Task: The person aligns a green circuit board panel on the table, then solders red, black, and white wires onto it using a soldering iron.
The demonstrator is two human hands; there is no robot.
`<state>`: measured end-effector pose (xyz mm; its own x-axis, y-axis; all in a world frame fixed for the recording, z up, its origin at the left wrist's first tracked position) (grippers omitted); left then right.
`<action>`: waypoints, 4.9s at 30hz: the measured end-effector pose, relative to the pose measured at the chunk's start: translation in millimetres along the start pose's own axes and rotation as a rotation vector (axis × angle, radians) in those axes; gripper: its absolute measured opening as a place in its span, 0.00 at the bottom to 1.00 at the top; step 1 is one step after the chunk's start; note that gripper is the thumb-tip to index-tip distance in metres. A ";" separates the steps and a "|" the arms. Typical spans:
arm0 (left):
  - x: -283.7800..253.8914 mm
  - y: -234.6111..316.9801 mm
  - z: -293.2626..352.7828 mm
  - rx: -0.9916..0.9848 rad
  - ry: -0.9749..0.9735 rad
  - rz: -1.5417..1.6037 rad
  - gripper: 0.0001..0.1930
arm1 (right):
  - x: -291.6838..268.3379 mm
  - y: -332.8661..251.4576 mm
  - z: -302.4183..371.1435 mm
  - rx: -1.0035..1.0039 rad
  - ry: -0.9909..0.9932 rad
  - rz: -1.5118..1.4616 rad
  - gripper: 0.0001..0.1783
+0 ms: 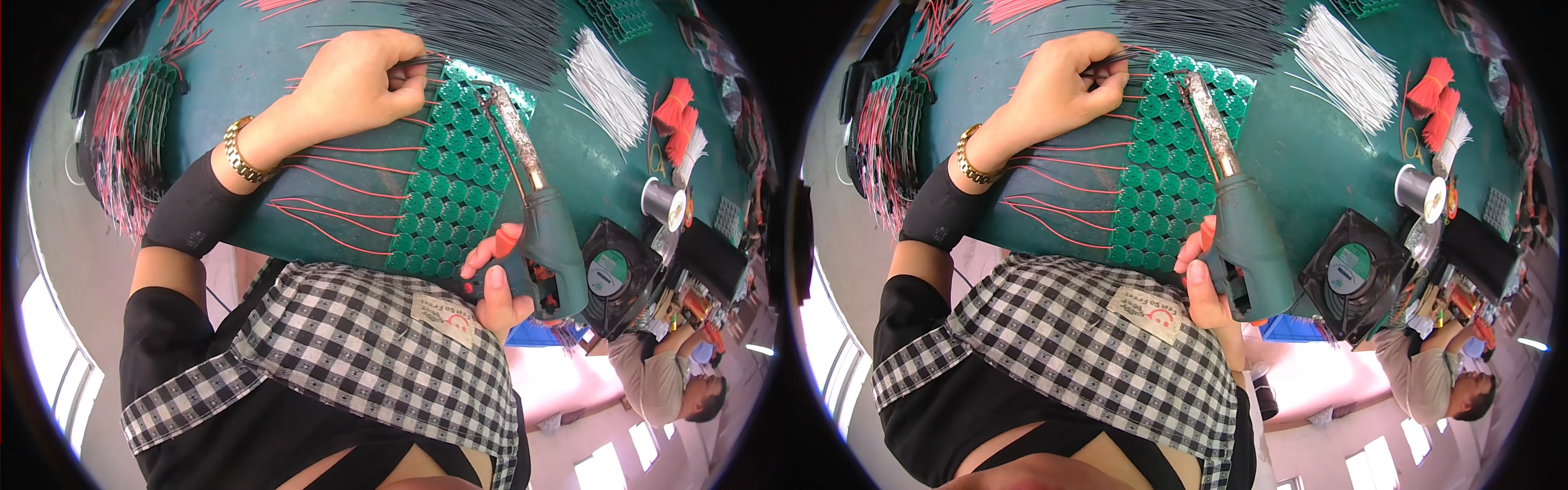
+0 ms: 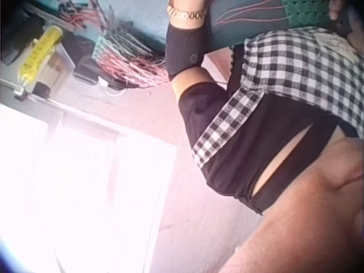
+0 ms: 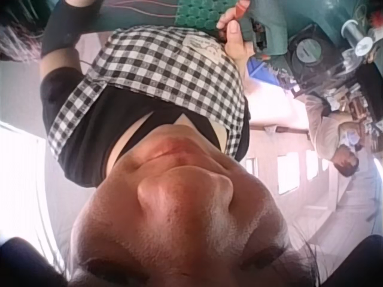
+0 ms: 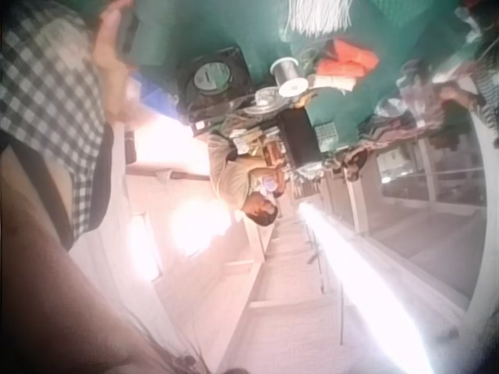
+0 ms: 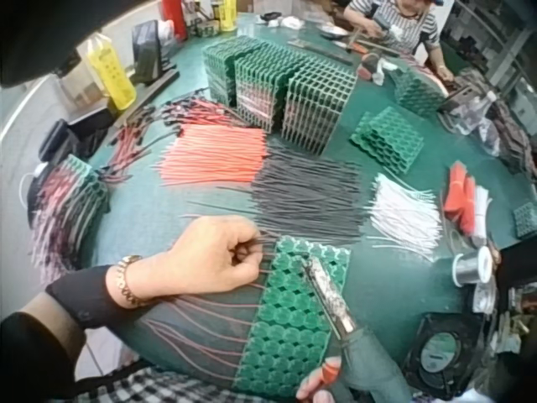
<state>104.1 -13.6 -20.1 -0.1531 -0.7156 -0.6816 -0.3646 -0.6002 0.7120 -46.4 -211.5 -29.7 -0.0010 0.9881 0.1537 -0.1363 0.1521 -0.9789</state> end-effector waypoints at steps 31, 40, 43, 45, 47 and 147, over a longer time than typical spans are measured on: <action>6.9 15.1 2.6 0.192 -0.081 0.120 0.06 | -20.0 18.5 20.0 0.155 -0.190 0.122 0.18; 6.6 13.1 2.9 0.196 -0.063 0.107 0.06 | -4.2 6.2 12.5 0.159 -0.206 0.126 0.18; 6.2 13.5 2.9 0.197 -0.065 0.097 0.05 | -5.2 6.2 15.6 0.120 -0.136 0.069 0.21; 6.9 12.1 3.2 0.192 -0.066 0.104 0.05 | -2.8 -2.7 12.9 0.121 -0.101 -0.023 0.25; 6.1 11.2 3.2 0.191 -0.069 0.110 0.05 | -5.8 -1.2 16.9 0.090 -0.078 -0.044 0.26; 19.9 21.7 33.6 0.141 -0.115 0.170 0.05 | 6.6 33.5 68.2 -0.140 -0.028 -0.132 0.27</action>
<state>62.3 -28.9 -23.9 -0.3237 -0.7515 -0.5749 -0.4479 -0.4135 0.7927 -118.6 -201.4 -52.3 -0.0198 0.9587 0.2838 0.0022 0.2839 -0.9589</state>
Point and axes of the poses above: each hand's wrist, its own z-axis away from the middle knuckle, its own x-axis out of the palm, y = z × x, the point moved 8 cm from there along -z, towards the middle knuckle, and after that the axes turned 1 degree about -y, right-handed, at the moved point
